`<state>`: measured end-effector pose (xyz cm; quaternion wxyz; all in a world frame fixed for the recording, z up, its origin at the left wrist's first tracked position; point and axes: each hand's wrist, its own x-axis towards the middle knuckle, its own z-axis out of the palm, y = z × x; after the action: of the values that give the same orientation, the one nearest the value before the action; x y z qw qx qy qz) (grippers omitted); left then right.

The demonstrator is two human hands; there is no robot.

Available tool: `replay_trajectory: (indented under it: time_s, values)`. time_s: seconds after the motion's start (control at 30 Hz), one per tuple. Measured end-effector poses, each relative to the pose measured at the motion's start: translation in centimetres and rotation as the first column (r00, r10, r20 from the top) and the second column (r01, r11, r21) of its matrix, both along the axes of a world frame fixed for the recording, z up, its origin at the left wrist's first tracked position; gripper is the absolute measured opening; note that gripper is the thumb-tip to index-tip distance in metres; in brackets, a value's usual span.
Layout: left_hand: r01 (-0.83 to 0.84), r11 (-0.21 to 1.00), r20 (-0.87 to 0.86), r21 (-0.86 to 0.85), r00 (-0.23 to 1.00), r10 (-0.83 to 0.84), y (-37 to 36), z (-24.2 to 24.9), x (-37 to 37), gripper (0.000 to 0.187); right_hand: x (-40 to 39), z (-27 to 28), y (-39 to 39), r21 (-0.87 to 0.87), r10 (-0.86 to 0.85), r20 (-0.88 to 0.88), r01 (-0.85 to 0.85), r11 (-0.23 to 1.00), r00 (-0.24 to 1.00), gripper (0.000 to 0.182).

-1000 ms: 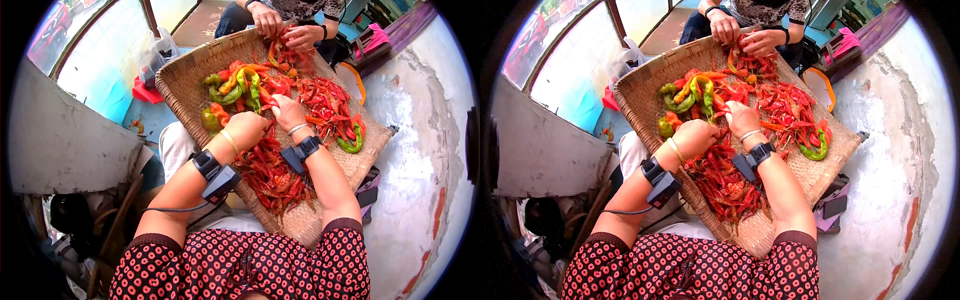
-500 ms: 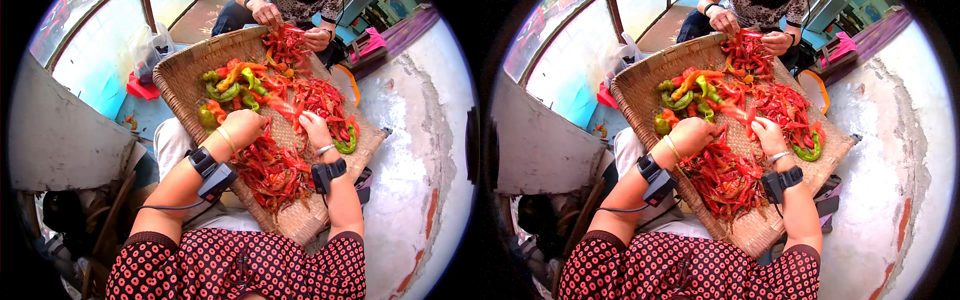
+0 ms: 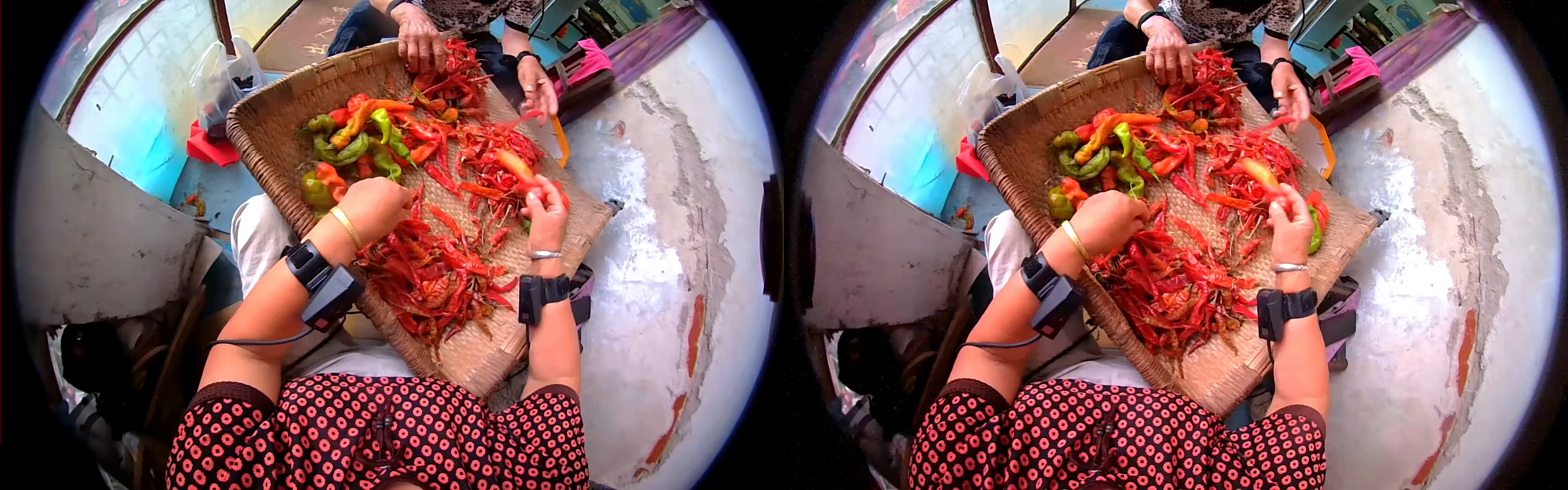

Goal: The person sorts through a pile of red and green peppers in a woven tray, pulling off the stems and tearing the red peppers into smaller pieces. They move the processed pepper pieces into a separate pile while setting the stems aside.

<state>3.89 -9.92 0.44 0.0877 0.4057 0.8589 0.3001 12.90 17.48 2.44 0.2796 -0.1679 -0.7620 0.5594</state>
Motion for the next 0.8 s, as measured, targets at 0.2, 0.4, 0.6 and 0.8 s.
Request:
replay_trajectory:
  time_s: [0.2, 0.4, 0.6, 0.8]
  values:
    - [0.004, 0.999, -0.013, -0.043, 1.000, -0.005, 0.0, 0.2, 0.1, 0.015, -0.6, -0.7, 6.8, 0.206, -0.246, -0.051, 0.251, 0.946, 0.968, 0.032]
    - [0.017, 0.999, -0.005, -0.046, 1.000, -0.017, 0.0, 0.4, 0.1, 0.015, -0.4, -3.3, 10.5, 0.535, -0.410, -0.034, 0.364, 0.763, 0.911, 0.030]
    - [0.036, 0.998, 0.017, -0.054, 0.999, -0.035, 0.0, -0.2, -0.1, 0.015, 0.1, -5.4, 10.4, 0.848, -0.464, 0.092, 0.175, 0.500, 0.881, 0.027]
    - [0.024, 0.996, -0.010, -0.090, 1.000, -0.025, 0.2, -0.1, -0.1, 0.015, -3.1, -0.1, 1.3, 0.800, 0.001, 0.148, -0.120, 0.588, 0.989, 0.014]
